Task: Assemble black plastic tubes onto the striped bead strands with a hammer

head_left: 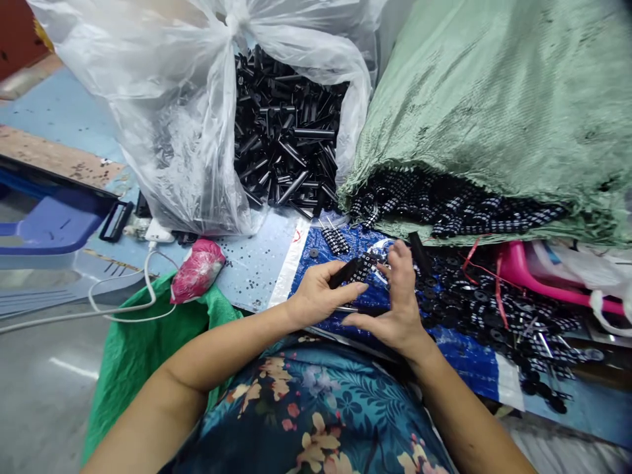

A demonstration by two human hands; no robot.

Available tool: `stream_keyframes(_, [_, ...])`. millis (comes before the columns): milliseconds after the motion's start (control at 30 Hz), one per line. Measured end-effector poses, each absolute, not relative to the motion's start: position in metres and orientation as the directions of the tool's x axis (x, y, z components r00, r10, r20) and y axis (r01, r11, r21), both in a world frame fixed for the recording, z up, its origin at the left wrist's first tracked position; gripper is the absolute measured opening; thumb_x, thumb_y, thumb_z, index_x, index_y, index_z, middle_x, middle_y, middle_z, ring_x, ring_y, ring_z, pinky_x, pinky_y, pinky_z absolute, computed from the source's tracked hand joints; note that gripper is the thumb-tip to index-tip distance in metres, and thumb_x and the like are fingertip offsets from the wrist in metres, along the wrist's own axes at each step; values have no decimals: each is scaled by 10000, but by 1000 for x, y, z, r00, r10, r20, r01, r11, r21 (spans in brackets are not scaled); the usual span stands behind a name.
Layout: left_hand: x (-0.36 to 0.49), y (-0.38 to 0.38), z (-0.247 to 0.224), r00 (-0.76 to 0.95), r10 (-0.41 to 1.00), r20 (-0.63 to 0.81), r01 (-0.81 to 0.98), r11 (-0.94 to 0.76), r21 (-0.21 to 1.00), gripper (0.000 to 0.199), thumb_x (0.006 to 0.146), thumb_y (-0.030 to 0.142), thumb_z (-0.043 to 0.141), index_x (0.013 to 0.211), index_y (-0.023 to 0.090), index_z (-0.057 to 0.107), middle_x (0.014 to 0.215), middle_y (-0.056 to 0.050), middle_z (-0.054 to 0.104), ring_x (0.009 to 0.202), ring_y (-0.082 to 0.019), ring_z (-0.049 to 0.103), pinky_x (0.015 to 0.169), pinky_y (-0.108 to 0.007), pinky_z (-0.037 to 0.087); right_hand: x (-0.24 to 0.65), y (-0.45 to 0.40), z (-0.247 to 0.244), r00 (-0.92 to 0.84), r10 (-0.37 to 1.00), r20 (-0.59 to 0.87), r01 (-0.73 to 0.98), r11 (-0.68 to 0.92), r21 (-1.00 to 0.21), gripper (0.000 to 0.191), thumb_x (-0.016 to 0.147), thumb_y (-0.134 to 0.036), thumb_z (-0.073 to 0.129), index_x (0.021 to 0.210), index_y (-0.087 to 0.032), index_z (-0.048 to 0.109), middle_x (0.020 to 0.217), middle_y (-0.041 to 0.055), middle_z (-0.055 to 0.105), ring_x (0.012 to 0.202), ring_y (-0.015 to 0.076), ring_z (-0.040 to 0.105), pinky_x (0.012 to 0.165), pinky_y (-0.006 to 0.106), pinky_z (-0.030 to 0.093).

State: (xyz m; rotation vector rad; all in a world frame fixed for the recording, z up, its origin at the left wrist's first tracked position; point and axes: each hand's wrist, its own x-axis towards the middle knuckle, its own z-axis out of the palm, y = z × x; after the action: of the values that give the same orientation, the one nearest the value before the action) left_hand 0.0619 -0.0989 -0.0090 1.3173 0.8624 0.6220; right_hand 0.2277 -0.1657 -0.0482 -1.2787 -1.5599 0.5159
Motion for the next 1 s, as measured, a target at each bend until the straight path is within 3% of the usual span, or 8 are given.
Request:
stream_keyframes(100, [57, -100, -9, 555, 807, -201, 59, 203, 977, 393, 826, 517, 715, 725, 166, 568, 622, 37, 462, 584, -93, 389, 540, -246, 320, 234, -169, -47, -111, 837, 537, 659, 466, -590, 1017, 805, -375, 804, 1613, -297, 190, 1612, 150, 356, 1476, 357, 387, 1163, 582, 424])
stream_keyframes(233, [60, -105, -10, 472, 849, -238, 53, 241, 969, 555, 952, 683, 420, 741, 184, 540, 565, 28, 450, 528, -107, 399, 527, -264, 346, 227, -172, -39, -133, 772, 621, 734, 498, -462, 1038, 786, -438, 812, 1609, -219, 219, 1517, 191, 473, 1374, 366, 518, 1095, 557, 519])
stream_keyframes(400, [65, -110, -11, 429, 892, -143, -4, 161, 987, 487, 923, 639, 537, 850, 165, 622, 762, -10, 562, 722, -133, 486, 703, -272, 427, 214, -177, -39, -123, 715, 688, 803, 479, -354, 1019, 794, -445, 805, 1604, -185, 244, 1477, 203, 511, 1312, 345, 577, 1049, 506, 571])
stream_keyframes(600, [56, -105, -12, 475, 855, -208, -62, 268, 961, 408, 837, 521, 707, 1009, 151, 690, 796, -4, 602, 705, -112, 487, 666, -250, 419, 211, -179, -46, -103, 723, 683, 854, 416, -312, 1026, 791, -461, 805, 1597, -137, 258, 1461, 230, 514, 1315, 353, 572, 1067, 485, 560])
stream_keyframes(867, [43, -101, -28, 588, 720, -369, -62, 495, 867, 424, 789, 523, 753, 990, 172, 626, 808, -15, 638, 688, -142, 615, 661, -285, 507, 208, -179, -51, -131, 813, 567, 837, 396, -376, 1040, 819, -557, 744, 1610, -183, 180, 1460, 220, 527, 1340, 376, 542, 1079, 549, 518])
stream_keyframes(933, [32, -98, -34, 562, 760, -326, -66, 434, 899, 426, 790, 518, 748, 1011, 177, 619, 851, -22, 647, 705, -148, 620, 696, -307, 520, 215, -183, -53, -163, 823, 544, 823, 417, -385, 1019, 817, -573, 739, 1594, -161, 223, 1435, 224, 548, 1345, 379, 532, 1073, 554, 508])
stream_keyframes(1000, [13, -91, -38, 477, 855, -204, 48, 207, 977, 366, 811, 465, 739, 1023, 181, 649, 909, -42, 668, 773, -161, 618, 767, -317, 509, 223, -191, -58, -226, 849, 477, 838, 419, -350, 780, 871, -485, 716, 1513, -178, 397, 1323, 185, 635, 1266, 347, 591, 1020, 510, 528])
